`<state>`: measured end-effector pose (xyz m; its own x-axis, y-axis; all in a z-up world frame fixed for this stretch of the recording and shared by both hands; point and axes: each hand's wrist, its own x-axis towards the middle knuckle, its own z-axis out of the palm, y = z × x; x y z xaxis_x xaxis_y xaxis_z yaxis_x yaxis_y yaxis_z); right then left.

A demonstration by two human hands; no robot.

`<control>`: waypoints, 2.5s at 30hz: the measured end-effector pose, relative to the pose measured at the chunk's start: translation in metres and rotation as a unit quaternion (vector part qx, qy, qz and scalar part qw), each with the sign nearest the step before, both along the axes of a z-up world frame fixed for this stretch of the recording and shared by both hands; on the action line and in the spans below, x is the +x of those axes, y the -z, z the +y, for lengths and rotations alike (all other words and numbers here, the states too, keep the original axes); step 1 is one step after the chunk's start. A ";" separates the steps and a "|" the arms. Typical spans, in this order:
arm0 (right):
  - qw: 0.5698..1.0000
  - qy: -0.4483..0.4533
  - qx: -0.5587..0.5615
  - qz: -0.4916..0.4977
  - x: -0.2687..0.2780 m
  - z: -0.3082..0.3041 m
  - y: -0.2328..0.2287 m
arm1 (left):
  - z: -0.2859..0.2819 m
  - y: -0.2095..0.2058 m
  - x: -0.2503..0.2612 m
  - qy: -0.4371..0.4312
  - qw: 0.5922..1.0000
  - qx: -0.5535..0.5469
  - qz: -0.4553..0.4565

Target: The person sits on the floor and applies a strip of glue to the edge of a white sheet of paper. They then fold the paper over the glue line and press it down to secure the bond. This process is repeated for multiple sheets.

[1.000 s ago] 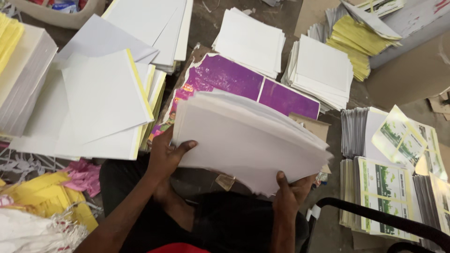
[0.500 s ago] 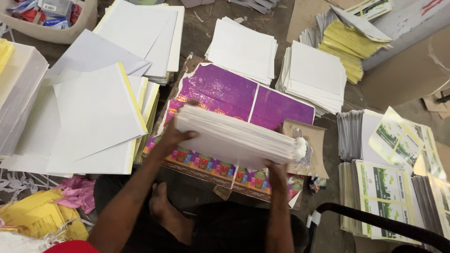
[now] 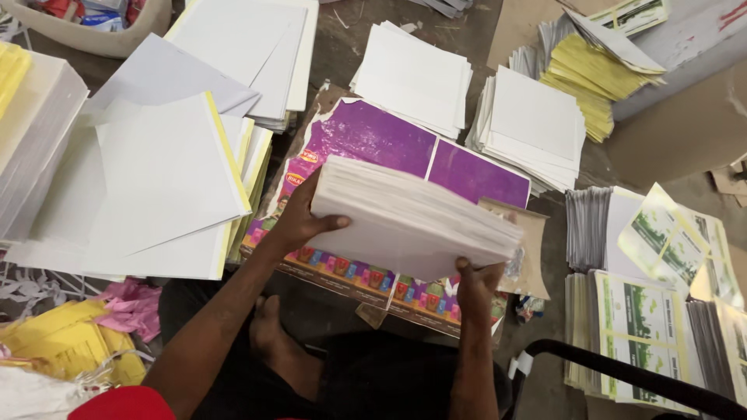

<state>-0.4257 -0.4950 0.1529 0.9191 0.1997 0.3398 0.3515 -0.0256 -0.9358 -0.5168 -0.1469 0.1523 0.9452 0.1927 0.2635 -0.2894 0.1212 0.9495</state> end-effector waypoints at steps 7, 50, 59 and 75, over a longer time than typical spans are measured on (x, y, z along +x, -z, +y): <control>0.996 -0.039 -0.019 0.081 0.014 0.023 -0.010 | 0.003 0.002 0.018 -0.082 0.991 0.051 0.096; 0.994 -0.065 0.050 0.075 -0.019 0.011 -0.023 | 0.009 -0.131 0.000 -0.044 0.944 0.310 0.103; 0.993 -0.061 -0.005 0.099 -0.004 0.002 0.004 | 0.020 -0.063 -0.012 -0.026 0.990 0.037 -0.136; 0.998 -0.022 0.012 0.054 -0.008 0.016 0.014 | 0.008 0.043 0.012 -0.081 0.995 0.031 0.046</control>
